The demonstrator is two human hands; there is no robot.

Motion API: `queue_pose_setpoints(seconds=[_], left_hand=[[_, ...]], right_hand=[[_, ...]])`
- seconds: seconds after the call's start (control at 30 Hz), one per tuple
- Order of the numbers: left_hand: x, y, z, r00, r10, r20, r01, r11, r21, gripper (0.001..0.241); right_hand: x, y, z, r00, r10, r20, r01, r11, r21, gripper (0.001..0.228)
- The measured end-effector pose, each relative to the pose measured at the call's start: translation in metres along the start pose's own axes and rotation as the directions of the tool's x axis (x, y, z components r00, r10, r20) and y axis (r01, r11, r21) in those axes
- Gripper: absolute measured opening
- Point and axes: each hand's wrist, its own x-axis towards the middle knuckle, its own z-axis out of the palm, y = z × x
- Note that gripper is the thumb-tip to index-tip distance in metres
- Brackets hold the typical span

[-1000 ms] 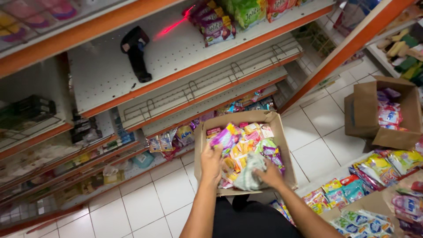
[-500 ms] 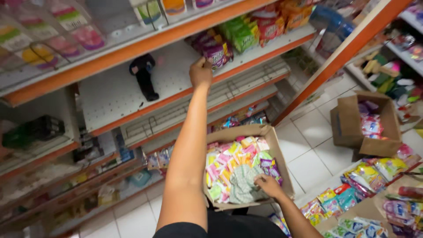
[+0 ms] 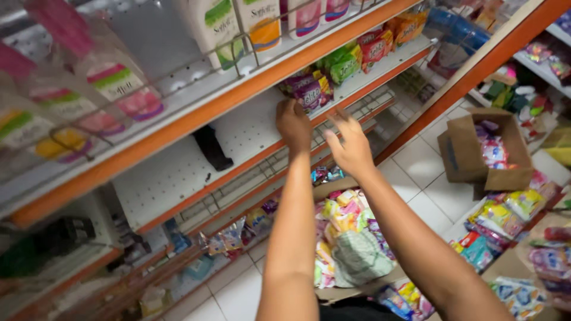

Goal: The person takes sachets from a cardboard box and places them onto shelves, using a barcode scanner to scan objects and shelf locations throughout the process.

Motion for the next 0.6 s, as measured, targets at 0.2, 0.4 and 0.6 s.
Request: queue_pose_setpoints(seconds=[0.2, 0.4, 0.6], left_hand=[[0.007, -0.020, 0.006, 1.000, -0.021, 0.018, 0.022, 0.999, -0.024, 0.018], [0.002, -0.004, 0.001, 0.997, -0.077, 0.017, 0.079, 0.989, -0.123, 0.035], [0.001, 0.001, -0.001, 0.998, 0.005, 0.062, -0.005, 1.000, -0.007, 0.076]], right_hand=[[0.027, -0.006, 0.053, 0.996, -0.082, -0.041, 0.075, 0.985, -0.152, 0.030], [0.027, 0.005, 0.051, 0.992, -0.125, -0.023, 0.119, 0.973, -0.197, 0.032], [0.029, 0.022, 0.040, 0.988, -0.142, -0.056, 0.139, 0.989, -0.060, 0.039]])
